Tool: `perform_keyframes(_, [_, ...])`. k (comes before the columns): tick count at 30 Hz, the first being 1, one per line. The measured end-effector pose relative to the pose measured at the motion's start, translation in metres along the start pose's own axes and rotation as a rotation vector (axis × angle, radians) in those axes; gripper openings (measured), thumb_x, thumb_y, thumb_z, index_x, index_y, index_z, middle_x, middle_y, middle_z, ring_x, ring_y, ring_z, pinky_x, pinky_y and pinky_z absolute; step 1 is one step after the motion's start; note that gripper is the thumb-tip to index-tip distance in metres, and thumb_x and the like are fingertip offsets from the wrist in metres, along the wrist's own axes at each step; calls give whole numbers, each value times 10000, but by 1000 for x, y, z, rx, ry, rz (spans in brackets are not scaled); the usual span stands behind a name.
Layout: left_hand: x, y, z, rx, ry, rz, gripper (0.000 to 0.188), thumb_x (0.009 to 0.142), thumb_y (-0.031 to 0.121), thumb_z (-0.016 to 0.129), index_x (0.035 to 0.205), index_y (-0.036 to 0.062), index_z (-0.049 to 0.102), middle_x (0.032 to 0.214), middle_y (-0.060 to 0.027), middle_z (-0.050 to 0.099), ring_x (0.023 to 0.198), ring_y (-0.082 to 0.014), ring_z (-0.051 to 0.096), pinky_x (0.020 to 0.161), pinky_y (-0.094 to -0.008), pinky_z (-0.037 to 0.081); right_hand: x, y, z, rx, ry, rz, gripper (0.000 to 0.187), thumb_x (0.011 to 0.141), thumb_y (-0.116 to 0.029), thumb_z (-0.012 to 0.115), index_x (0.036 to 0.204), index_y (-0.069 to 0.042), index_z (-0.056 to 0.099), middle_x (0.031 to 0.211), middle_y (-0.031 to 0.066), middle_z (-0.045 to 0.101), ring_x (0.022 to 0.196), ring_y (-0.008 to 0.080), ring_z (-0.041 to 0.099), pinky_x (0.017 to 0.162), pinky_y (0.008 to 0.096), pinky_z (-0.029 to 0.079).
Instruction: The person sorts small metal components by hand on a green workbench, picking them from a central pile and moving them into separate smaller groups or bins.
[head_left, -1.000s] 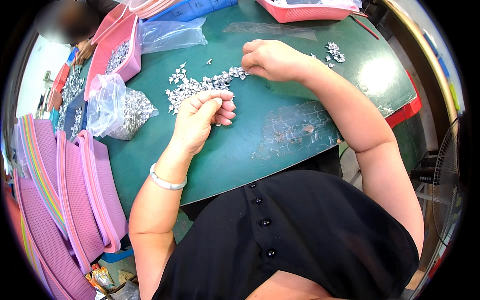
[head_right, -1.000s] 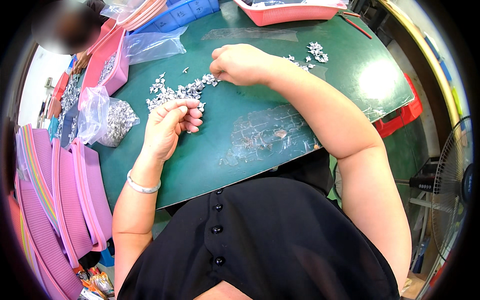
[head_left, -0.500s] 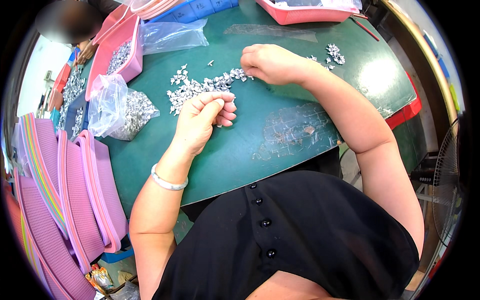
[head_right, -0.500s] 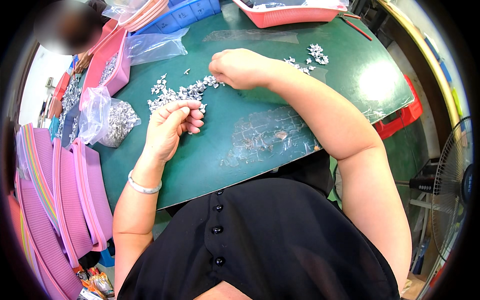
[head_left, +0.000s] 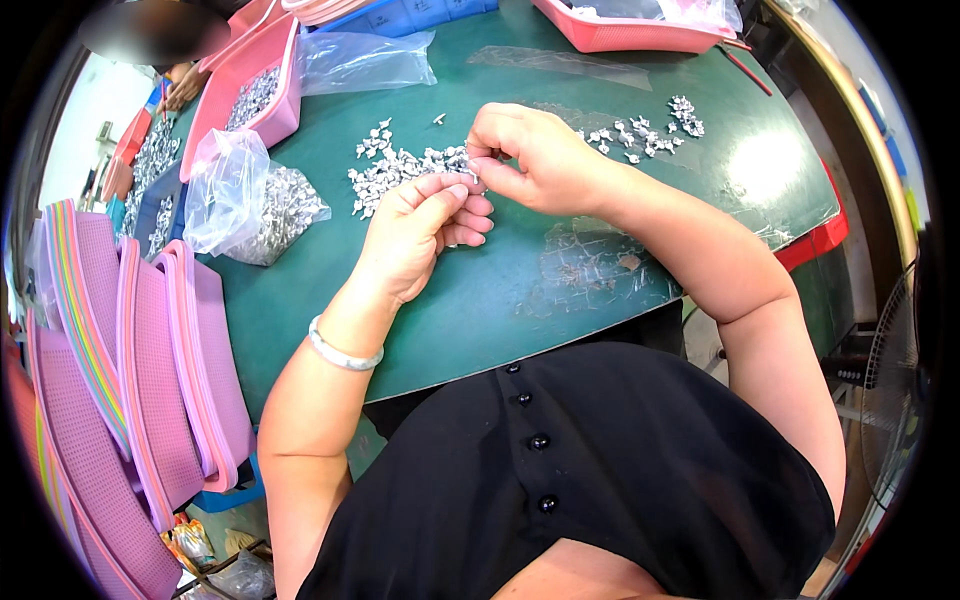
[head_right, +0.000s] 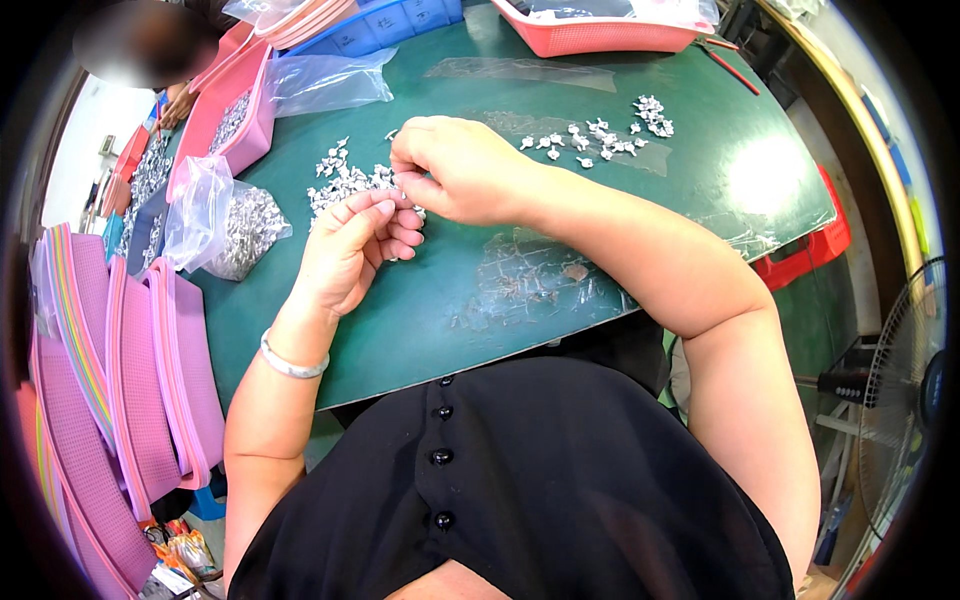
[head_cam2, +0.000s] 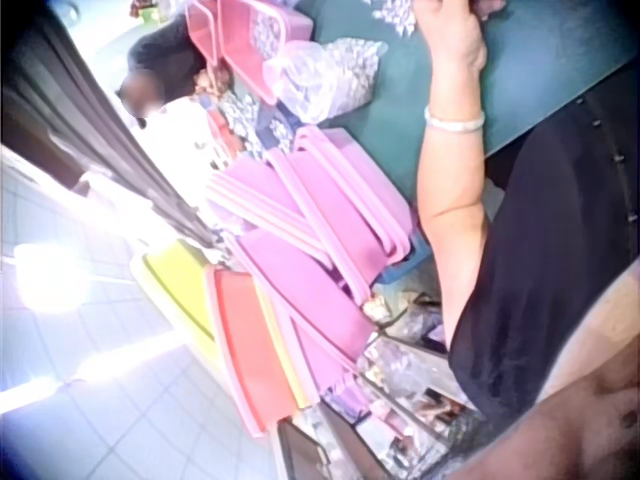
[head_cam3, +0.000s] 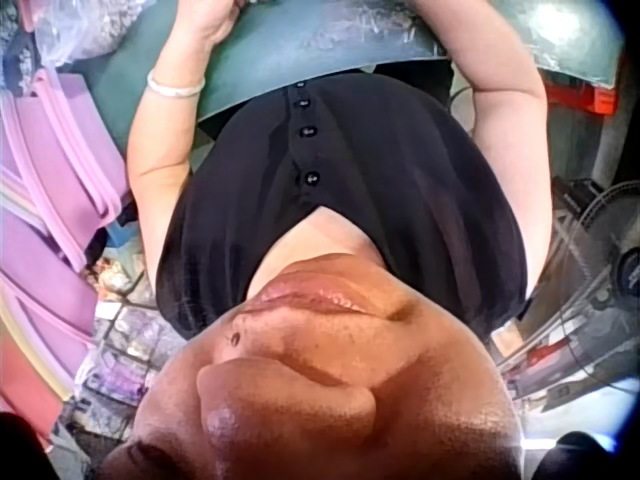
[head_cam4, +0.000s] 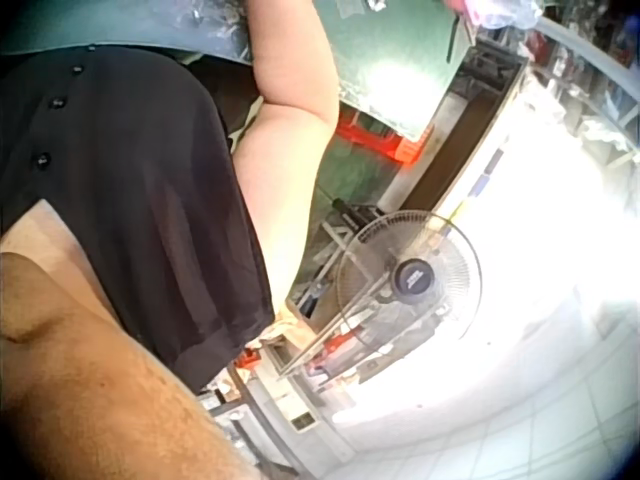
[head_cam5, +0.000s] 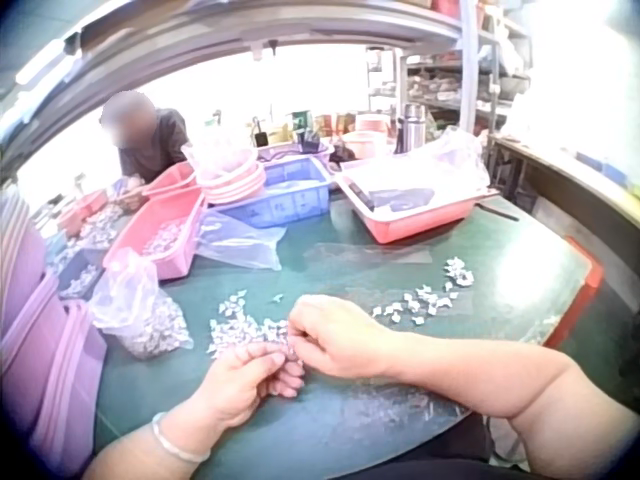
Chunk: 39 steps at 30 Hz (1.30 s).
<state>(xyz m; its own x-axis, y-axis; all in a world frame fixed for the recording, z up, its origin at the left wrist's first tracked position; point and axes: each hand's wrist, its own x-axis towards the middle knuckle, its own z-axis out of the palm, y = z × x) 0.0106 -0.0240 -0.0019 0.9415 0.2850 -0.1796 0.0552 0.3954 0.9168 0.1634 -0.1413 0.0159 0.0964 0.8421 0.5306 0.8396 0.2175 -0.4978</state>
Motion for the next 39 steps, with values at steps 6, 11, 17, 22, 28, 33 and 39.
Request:
perform_keyframes(6, [0, 1, 0, -86, -26, -11, 153, 898, 85, 503, 975, -8, 596, 842, -103, 641, 727, -176, 634, 655, -293, 540, 0, -3, 1, -60, 43, -62, 102, 746, -112, 586, 782, -30, 535, 786, 105, 553, 763, 305, 546, 671, 381, 448])
perform_keyframes(11, [2, 1, -3, -163, -55, -45, 144, 901, 103, 505, 939, 2, 600, 815, -98, 641, 717, -170, 632, 642, -285, 533, 0, -3, 4, -70, 79, -86, 108, 747, -115, 589, 781, -31, 531, 784, 102, 542, 763, 302, 540, 670, 382, 443])
perform_keyframes(17, [1, 3, 0, -200, -35, -62, 126, 902, 121, 520, 899, 17, 592, 773, -66, 626, 668, -134, 603, 600, -255, 503, 0, -2, 6, -66, 102, -118, 106, 748, -109, 592, 785, -30, 531, 787, 102, 543, 763, 302, 541, 669, 382, 444])
perform_keyframes(22, [3, 0, -2, -179, -11, -62, 106, 901, 130, 539, 879, 31, 572, 742, -35, 597, 622, -104, 557, 554, -222, 451, -1, -1, 8, 36, 117, -127, 75, 791, -36, 589, 787, -14, 517, 778, 92, 532, 707, 243, 530, 615, 319, 434])
perform_keyframes(28, [1, -1, 2, 6, 92, 40, 94, 887, 143, 573, 885, 50, 582, 733, -20, 591, 636, -92, 549, 557, -211, 439, -1, 14, 0, 72, 173, 15, 55, 841, -35, 558, 844, 18, 543, 801, 97, 552, 717, 191, 548, 649, 283, 447])
perform_keyframes(33, [0, -2, 4, 92, 103, 75, 108, 884, 154, 583, 905, 47, 585, 741, -18, 595, 645, -95, 555, 571, -216, 443, 0, 25, -7, 11, 167, 42, 61, 845, -47, 544, 851, 13, 552, 797, 101, 553, 722, 202, 550, 655, 295, 446])
perform_keyframes(39, [2, -6, 0, 60, 85, 122, 85, 888, 125, 555, 894, 45, 582, 846, -54, 618, 728, -127, 586, 637, -237, 467, -2, 45, -14, -235, 42, 99, 81, 791, -46, 571, 862, -7, 576, 839, 120, 566, 786, 289, 561, 694, 355, 457])
